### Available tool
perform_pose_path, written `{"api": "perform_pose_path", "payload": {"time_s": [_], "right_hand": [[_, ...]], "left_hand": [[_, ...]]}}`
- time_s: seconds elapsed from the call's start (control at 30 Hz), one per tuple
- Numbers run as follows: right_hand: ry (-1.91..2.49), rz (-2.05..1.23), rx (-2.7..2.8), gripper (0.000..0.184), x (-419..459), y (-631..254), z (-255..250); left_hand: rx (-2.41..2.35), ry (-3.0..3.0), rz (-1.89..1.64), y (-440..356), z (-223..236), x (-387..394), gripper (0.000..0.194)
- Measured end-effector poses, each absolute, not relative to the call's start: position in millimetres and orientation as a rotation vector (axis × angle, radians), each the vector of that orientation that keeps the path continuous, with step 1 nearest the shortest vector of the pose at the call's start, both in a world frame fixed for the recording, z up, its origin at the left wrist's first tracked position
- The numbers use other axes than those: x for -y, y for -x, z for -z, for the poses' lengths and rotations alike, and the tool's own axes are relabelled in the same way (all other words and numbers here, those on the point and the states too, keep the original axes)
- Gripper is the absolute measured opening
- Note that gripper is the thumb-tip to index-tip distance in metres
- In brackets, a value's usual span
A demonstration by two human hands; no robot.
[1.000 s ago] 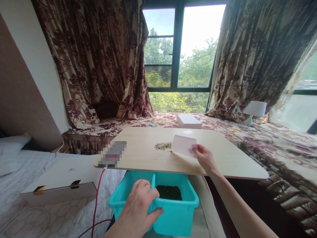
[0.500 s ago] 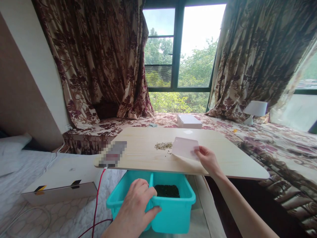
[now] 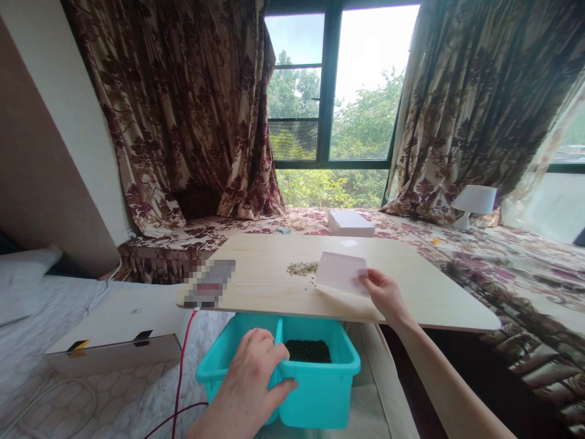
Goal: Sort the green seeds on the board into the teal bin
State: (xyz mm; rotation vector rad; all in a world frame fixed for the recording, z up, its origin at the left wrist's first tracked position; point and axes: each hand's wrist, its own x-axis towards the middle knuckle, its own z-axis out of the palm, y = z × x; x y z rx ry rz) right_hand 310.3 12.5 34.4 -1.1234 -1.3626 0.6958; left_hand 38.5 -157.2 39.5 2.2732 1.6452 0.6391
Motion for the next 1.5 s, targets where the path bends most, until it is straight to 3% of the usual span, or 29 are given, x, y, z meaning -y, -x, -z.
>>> {"api": "perform_pose_path", "payload": {"time_s": [0.7,0.93,1.17,1.5], "right_hand": [[1.172,-0.764,1.337,0.027,-8.5,-301.1,-33.8],[1.152,-0.942,1.370,0.026,-2.8,-301.6,-34.6],[1.073,-0.823,1.328,0.034,-16.4,-292.0,-27.4],[1.091,-0.871,1.402,0.032,-12.2,-284.4,-31.8]], "left_hand": [[-1.660,-2.283,-0.679,-33.6,-35.1,156.1,0.017],[-1.662,-2.302,-0.667,-30.3,-35.2,155.5,0.017],[-1.687,-2.309,-0.674,-29.3,-35.8,156.0,0.018],[-1.673,-2.332,-0.725,-25.9,-31.8,154.1,0.017]]}}
